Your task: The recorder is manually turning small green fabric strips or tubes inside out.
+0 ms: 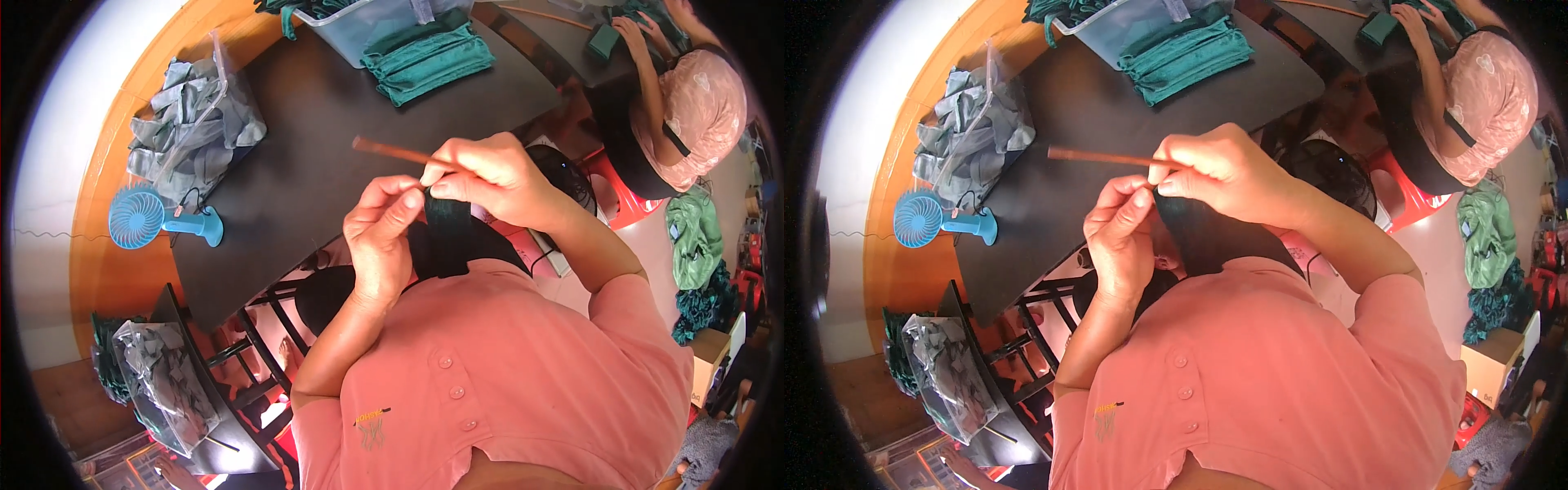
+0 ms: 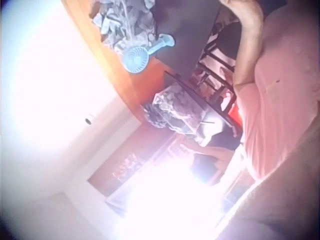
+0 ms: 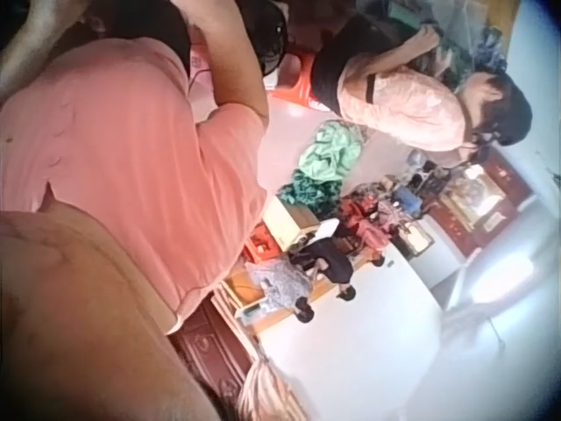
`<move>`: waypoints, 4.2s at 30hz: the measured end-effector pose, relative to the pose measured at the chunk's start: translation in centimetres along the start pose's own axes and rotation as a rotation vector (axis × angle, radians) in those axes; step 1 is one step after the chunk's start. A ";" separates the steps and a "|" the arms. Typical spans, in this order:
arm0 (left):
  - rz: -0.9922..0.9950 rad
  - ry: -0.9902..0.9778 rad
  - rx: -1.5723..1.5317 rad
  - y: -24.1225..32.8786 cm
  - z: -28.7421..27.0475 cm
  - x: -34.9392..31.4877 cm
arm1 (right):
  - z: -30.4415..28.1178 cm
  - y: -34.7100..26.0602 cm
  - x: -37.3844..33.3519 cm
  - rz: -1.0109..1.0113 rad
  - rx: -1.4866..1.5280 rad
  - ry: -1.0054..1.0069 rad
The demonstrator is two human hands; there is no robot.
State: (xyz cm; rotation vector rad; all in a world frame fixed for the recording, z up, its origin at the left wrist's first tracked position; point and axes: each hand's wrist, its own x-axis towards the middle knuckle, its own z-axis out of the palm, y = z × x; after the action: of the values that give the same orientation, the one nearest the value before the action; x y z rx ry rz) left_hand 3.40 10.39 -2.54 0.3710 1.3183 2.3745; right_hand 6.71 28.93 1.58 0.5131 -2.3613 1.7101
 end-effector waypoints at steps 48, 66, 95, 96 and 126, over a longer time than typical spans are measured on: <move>0.160 0.390 1.221 -1.5 -0.2 18.1 | -12.8 14.8 8.6 -0.116 -1.159 0.203; 0.736 -0.091 1.824 0.0 -0.8 17.9 | -7.4 9.7 14.3 -0.328 -1.120 0.173; 0.639 -0.046 1.239 6.3 -9.7 7.7 | 0.5 4.1 19.2 -0.539 -0.924 0.215; 0.579 0.020 1.227 6.7 -11.3 6.5 | 2.1 2.7 20.6 -0.598 -0.783 0.163; 0.552 0.394 1.320 10.3 -19.1 -0.8 | 22.4 5.3 42.3 -0.284 -1.055 -0.680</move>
State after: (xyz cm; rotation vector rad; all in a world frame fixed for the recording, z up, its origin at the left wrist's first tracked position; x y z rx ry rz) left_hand -6.01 -9.19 -3.74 0.6809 3.1894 1.5434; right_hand -33.19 2.07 4.19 1.2120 -2.9383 0.0085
